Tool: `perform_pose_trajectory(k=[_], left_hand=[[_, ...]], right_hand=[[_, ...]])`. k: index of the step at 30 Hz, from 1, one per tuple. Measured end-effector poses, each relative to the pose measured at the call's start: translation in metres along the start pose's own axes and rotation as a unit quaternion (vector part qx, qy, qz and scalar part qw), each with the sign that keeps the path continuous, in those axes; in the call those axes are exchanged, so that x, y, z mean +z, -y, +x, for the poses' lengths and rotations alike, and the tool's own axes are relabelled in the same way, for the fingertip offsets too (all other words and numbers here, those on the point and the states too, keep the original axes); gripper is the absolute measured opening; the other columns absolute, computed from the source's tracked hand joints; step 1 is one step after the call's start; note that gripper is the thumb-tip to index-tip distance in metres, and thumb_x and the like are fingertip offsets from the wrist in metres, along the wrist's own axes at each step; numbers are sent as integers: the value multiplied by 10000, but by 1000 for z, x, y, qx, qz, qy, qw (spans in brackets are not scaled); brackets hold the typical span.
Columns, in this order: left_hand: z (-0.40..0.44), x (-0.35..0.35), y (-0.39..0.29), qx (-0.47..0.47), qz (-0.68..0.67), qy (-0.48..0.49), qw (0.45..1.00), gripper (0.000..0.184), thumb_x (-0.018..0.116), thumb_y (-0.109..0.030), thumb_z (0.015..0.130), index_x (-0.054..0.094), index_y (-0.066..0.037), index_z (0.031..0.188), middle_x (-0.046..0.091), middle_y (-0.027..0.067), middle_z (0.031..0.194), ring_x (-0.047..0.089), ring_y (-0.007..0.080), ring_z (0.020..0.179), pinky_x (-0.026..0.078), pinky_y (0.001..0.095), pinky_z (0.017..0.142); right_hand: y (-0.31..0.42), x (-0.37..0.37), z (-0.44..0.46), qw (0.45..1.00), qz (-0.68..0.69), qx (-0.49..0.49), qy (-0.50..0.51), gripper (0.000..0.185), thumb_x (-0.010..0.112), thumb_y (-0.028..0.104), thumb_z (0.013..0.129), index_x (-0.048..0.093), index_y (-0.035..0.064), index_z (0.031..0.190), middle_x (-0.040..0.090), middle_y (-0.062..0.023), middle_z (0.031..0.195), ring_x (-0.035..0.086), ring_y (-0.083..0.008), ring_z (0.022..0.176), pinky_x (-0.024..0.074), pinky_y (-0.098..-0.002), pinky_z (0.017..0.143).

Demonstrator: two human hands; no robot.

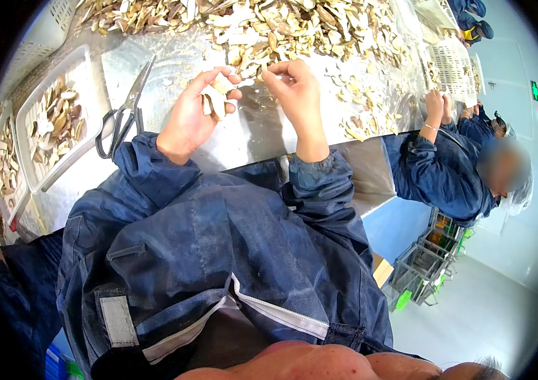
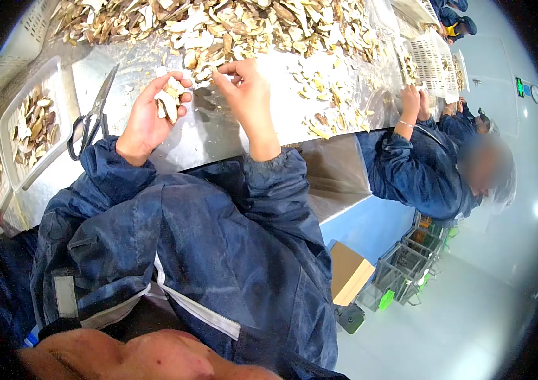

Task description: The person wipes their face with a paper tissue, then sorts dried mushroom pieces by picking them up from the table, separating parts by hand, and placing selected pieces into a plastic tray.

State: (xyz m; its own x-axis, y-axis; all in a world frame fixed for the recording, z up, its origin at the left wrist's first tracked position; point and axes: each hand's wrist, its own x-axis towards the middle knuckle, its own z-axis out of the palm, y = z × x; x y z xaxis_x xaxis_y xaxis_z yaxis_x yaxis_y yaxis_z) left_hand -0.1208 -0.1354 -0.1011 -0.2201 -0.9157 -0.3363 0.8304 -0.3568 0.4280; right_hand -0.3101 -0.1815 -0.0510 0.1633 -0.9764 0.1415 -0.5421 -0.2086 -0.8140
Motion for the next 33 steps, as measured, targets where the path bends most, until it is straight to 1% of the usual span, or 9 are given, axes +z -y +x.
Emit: perform_pose_trajectory(k=[2,5,6,10,16,19,23,26,33], left_hand=[[-2,6,-1,1,-8,2,1000,361,466,-349,1030,573,-54,1207,677,108,1066,663,207,871,530,322,636],[-6,15,-4,-24,-13,4,1000,396,445,-384,1036,568,-52,1212,678,112,1072,673,223,886,539,337,645],[-5,11,-4,-27,-14,15,999,388,447,-373,1036,568,-50,1213,677,111,1070,672,221,884,537,336,645],[-2,-1,-3,-21,-20,39,999,344,464,-313,1032,570,-41,1214,668,108,1060,657,206,866,525,325,638],[-4,2,-3,-3,-13,12,1000,288,505,-224,1010,573,-26,1208,650,108,1033,612,185,824,497,290,611],[-3,1,-2,6,-15,7,1000,276,512,-204,1001,573,-23,1200,647,113,1029,604,182,812,493,284,603],[-1,-3,-3,23,-9,12,1000,217,524,-168,984,585,-43,1151,657,125,1018,608,173,788,498,292,620],[0,-5,-2,27,-4,15,1000,220,515,-155,978,580,-39,1154,655,124,1017,603,176,780,498,292,622],[-1,-1,-5,35,0,25,999,219,501,-129,965,576,-34,1147,648,120,1015,600,176,776,498,295,628]], right_hand=[[11,3,2,974,209,73,50,153,768,131,815,724,35,926,663,-83,788,596,-139,676,479,-265,646],[27,9,3,982,163,69,69,176,762,154,833,726,21,943,693,-97,789,607,-117,680,477,-240,646],[7,19,9,999,-38,-24,21,187,760,166,819,719,39,950,674,-96,787,624,-172,686,493,-286,636],[-2,35,-1,968,-221,-110,-43,202,774,144,747,661,47,883,618,-126,818,618,-344,765,493,-439,649],[-8,21,-20,993,-114,0,5,220,788,139,730,616,41,827,597,-116,787,606,-288,718,488,-405,646],[-17,9,-26,991,-129,26,19,227,797,146,757,643,19,864,569,-56,685,542,-158,600,459,-312,564],[-12,-8,-27,991,-25,125,34,202,780,159,762,627,37,812,615,-107,753,603,-275,662,497,-400,626],[-26,-10,-17,953,-254,-95,-137,210,773,207,782,643,42,798,645,-121,745,629,-318,662,502,-432,620],[-1,28,-16,955,-292,-53,-32,205,756,247,781,668,63,759,664,-145,772,662,-341,725,513,-448,630]])
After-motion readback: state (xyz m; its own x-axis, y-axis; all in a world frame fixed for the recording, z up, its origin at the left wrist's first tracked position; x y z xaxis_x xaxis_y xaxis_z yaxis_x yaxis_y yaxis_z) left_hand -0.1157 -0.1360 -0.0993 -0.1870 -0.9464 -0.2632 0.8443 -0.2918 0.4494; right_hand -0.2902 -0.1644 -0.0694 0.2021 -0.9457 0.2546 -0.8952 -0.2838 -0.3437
